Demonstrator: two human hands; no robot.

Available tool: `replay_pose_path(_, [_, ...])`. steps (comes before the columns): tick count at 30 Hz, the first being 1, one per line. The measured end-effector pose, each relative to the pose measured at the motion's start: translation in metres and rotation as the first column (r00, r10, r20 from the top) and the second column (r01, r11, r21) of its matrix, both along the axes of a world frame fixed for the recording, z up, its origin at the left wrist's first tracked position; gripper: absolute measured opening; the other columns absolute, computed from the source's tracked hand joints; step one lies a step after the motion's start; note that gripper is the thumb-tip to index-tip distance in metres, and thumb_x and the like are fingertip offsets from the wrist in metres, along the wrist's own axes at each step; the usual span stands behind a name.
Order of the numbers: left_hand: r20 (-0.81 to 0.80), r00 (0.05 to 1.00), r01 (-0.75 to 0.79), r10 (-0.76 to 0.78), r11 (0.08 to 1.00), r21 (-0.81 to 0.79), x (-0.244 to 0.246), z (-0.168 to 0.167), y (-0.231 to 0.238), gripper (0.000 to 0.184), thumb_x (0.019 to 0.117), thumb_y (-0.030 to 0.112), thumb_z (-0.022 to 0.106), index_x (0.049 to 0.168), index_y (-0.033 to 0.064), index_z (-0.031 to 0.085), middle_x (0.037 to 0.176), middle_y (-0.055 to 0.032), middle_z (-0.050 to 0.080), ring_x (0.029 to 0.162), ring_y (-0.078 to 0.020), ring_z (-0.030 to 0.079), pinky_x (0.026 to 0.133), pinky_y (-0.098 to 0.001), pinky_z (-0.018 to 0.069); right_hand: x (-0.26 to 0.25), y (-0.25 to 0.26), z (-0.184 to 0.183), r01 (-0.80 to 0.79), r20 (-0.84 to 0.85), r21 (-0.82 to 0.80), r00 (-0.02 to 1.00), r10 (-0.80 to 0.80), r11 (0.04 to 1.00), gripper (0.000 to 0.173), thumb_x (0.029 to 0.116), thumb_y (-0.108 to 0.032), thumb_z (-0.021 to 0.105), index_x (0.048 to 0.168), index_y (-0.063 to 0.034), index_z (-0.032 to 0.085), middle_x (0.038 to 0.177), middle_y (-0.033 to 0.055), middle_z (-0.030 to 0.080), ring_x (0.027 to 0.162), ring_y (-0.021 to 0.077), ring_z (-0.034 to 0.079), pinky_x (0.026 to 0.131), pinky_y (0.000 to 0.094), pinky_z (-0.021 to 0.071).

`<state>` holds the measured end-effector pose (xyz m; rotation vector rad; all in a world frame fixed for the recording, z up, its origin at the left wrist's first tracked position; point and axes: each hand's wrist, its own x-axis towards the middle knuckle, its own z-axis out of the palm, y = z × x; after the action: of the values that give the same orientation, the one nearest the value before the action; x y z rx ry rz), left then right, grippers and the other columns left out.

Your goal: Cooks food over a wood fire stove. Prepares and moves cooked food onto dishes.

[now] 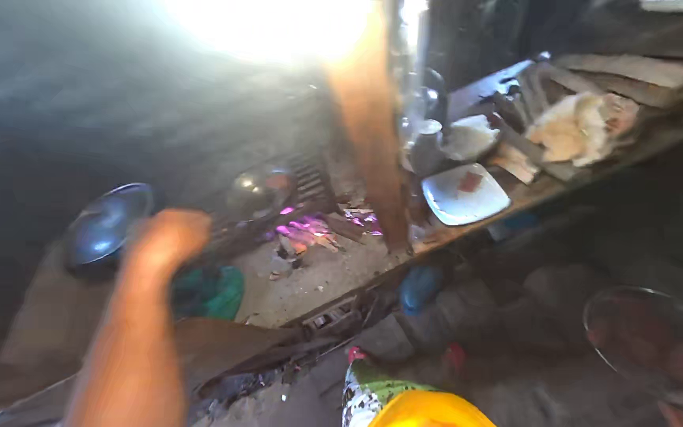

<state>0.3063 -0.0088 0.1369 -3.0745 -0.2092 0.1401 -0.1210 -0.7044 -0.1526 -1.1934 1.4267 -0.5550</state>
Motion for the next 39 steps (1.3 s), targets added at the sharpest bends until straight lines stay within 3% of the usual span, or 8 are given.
replay_pose_path(4, [-0.161,0.981,0.066,-0.11,0.965,-0.255,-0.081,-0.001,-0.033,0.031,0.1088,0.03,0.051,0.119,0.0124,0.075,0.107,-0.021,0.073,0.098,-0.04,0.069,0.087,-0.07,0.0504,0.003,-0.032,-0.01,0.04,-0.013,0.044,0.999,-0.039,0.998,0.036,0.1091,-0.019,0.048,0.141,-0.002,0.041,0.098,0.0044,0.055,0.074,0.0081,0.061,0.066,0.0269,0.0566])
replay_pose_path(9, [-0.289,0.908,0.15,-0.305,0.878,-0.455,-0.115,-0.032,-0.179,0.031,0.1095,0.027,0.049,0.124,0.015,0.074,0.099,-0.008,0.072,0.082,-0.0205,0.064,0.078,-0.0491,0.0519,-0.004,-0.063,-0.023,0.064,0.002,0.055,0.998,-0.064,0.996,0.029,0.1068,-0.015,0.05,0.132,-0.0026,0.046,0.091,0.0029,0.056,0.067,0.0076,0.06,0.062,0.0253,0.0561])
replay_pose_path(12, [-0.211,0.912,0.26,-0.351,0.895,-0.362,-0.098,-0.062,-0.283,0.029,0.108,0.028,0.052,0.124,0.0188,0.074,0.103,-0.01,0.076,0.094,-0.0289,0.072,0.086,-0.058,0.0559,-0.005,-0.072,-0.021,0.077,0.013,0.05,0.997,-0.077,0.996,0.025,0.1069,-0.015,0.05,0.128,-0.0026,0.048,0.089,0.0022,0.057,0.065,0.0074,0.06,0.061,0.0249,0.0564])
replay_pose_path(15, [-0.13,0.903,0.38,-0.409,0.902,-0.203,-0.063,-0.085,-0.371,0.026,0.1049,0.026,0.053,0.114,0.0147,0.074,0.1,-0.0159,0.074,0.097,-0.0392,0.072,0.078,-0.0639,0.056,-0.012,-0.079,-0.02,0.108,0.039,0.051,0.993,-0.11,0.993,0.028,0.1074,-0.016,0.05,0.131,-0.0022,0.047,0.09,0.0024,0.056,0.067,0.0079,0.061,0.062,0.0253,0.057])
replay_pose_path(19, [-0.154,0.938,0.306,-0.309,0.951,-0.045,-0.003,-0.102,-0.443,0.018,0.0959,0.016,0.06,0.097,0.0025,0.071,0.101,-0.0223,0.071,0.097,-0.0433,0.07,0.071,-0.0632,0.0563,-0.025,-0.085,-0.021,0.169,0.101,0.067,0.979,-0.175,0.983,0.029,0.1083,-0.017,0.049,0.134,-0.0031,0.045,0.096,0.0043,0.057,0.073,0.0096,0.063,0.065,0.0271,0.0583])
replay_pose_path(24, [-0.154,0.953,0.26,-0.262,0.965,-0.033,0.038,-0.127,-0.473,0.02,0.0955,0.017,0.061,0.093,-0.0006,0.07,0.102,-0.0242,0.071,0.099,-0.0433,0.07,0.073,-0.0636,0.0563,-0.051,-0.092,-0.026,0.214,0.118,0.08,0.968,-0.222,0.974,0.021,0.1079,-0.015,0.049,0.125,-0.0027,0.049,0.09,0.0026,0.058,0.07,0.0084,0.064,0.064,0.0264,0.0593])
replay_pose_path(34, [-0.189,0.865,0.459,-0.465,0.885,-0.077,0.054,-0.141,-0.472,0.025,0.0965,0.031,0.058,0.105,0.0165,0.077,0.102,-0.0165,0.074,0.1,-0.0402,0.071,0.077,-0.0685,0.0549,-0.081,-0.11,-0.035,0.296,0.068,0.067,0.951,-0.301,0.953,0.019,0.1072,-0.015,0.051,0.122,-0.0038,0.051,0.085,0.0012,0.058,0.065,0.008,0.063,0.062,0.0259,0.0591])
replay_pose_path(39, [-0.21,0.856,0.402,-0.472,0.864,-0.303,0.043,-0.154,-0.455,0.03,0.1019,0.028,0.054,0.109,0.0122,0.078,0.104,-0.0197,0.075,0.101,-0.0413,0.071,0.087,-0.0692,0.0527,-0.082,-0.115,-0.034,0.289,0.079,0.035,0.953,-0.291,0.957,0.021,0.107,-0.015,0.052,0.124,-0.0023,0.051,0.087,0.0022,0.058,0.065,0.0087,0.063,0.062,0.0267,0.0591])
